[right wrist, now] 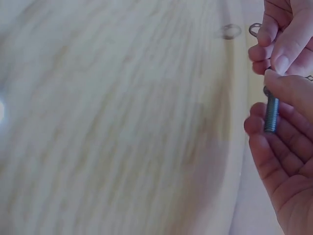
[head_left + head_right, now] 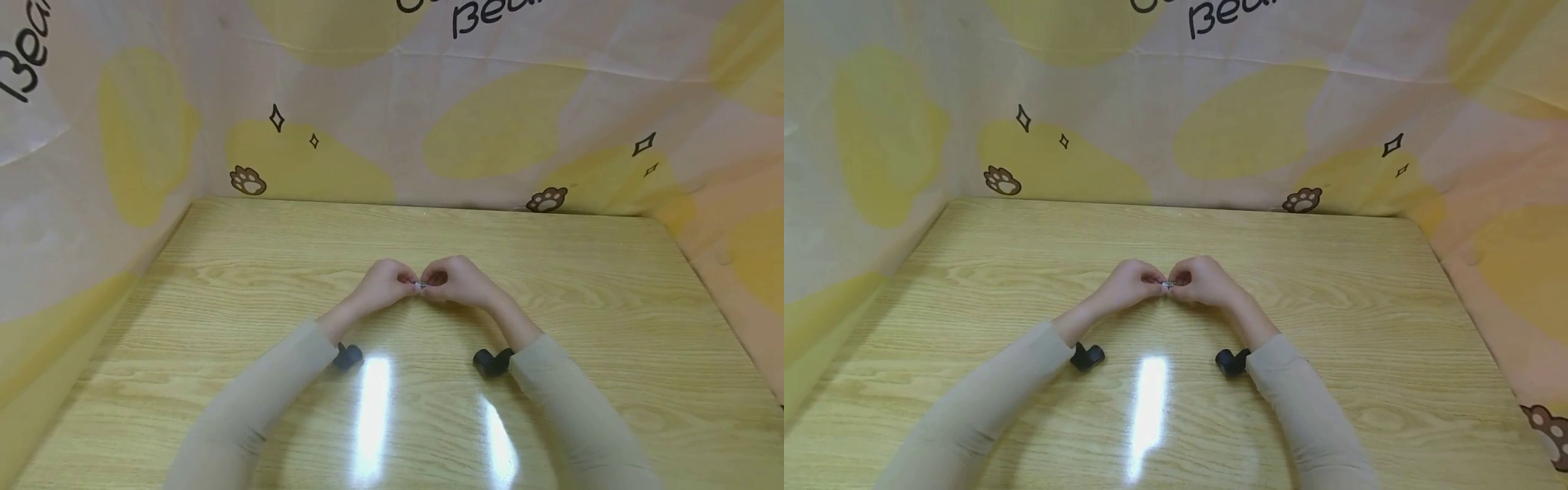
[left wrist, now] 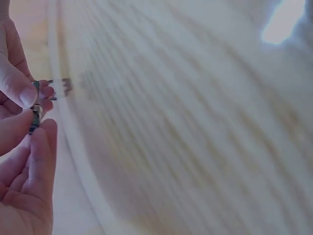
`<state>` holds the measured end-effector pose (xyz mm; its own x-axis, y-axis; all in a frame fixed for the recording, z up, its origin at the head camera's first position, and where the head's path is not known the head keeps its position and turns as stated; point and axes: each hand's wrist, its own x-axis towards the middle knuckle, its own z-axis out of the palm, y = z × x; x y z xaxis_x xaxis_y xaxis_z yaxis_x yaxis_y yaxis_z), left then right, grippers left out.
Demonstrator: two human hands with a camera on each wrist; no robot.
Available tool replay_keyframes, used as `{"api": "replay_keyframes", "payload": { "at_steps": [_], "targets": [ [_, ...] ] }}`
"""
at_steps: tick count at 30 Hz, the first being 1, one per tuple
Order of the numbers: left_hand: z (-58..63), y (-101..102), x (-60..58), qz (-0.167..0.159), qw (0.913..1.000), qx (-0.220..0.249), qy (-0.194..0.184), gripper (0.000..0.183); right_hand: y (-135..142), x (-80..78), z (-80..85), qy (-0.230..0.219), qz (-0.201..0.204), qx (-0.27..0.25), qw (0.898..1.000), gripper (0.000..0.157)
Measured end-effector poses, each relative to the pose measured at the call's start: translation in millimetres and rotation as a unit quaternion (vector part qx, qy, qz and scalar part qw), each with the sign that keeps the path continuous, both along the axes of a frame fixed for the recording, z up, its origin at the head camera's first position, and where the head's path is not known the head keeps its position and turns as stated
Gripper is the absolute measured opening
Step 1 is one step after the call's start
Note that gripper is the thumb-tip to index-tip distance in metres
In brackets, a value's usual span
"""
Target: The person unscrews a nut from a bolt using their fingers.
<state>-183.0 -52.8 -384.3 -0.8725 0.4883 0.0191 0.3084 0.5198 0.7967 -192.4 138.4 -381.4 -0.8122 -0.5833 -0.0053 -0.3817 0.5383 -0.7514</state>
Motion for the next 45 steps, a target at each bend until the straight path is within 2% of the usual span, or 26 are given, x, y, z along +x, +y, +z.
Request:
{"api": "replay_keyframes", "payload": {
  "at_steps": [6,11,16,21,24,27,33,36,38,42,45],
  "targets": [
    [6.6,-3,6.9,0.009,0.9990,0.043,-0.005,0.008,3,5.9,6.9,-0.007,-0.008,-0.035,0.999,0.010],
    [16.4,-6,15.7,0.017,0.9966,0.077,-0.023,0.013,5,14.4,17.3,-0.033,-0.007,-0.096,0.995,0.016],
    [28.4,-8,23.9,0.022,0.9946,0.098,-0.028,0.016,6,20.9,25.7,-0.087,0.002,-0.167,0.982,0.016],
    [38.1,-10,30.6,0.035,0.9924,0.112,-0.037,0.017,4,27.6,34.9,-0.127,-0.017,-0.213,0.969,0.015],
    [42.5,-11,34.3,0.040,0.9919,0.114,-0.040,0.017,3,30.6,38.6,-0.126,-0.031,-0.220,0.967,0.013],
    [46.1,-12,37.8,0.035,0.9920,0.118,-0.027,0.016,3,32.8,40.5,-0.125,-0.037,-0.233,0.964,0.011],
    [51.3,-14,43.8,0.031,0.9912,0.128,-0.008,0.015,0,39.4,48.7,-0.134,-0.047,-0.246,0.959,0.020],
    [52.6,-14,45.6,0.038,0.9910,0.128,-0.004,0.016,-2,42.7,52.6,-0.151,-0.068,-0.233,0.958,0.022],
    [53.0,-14,46.6,0.044,0.9908,0.128,-0.001,0.016,-4,44.4,53.8,-0.171,-0.080,-0.233,0.954,0.024],
    [55.1,-14,49.6,0.044,0.9899,0.135,0.003,0.015,-5,46.6,53.3,-0.194,-0.083,-0.251,0.945,0.019],
    [56.6,-15,51.8,0.040,0.9891,0.141,0.004,0.014,-4,47.8,52.3,-0.187,-0.081,-0.267,0.942,0.014]
  ]
}}
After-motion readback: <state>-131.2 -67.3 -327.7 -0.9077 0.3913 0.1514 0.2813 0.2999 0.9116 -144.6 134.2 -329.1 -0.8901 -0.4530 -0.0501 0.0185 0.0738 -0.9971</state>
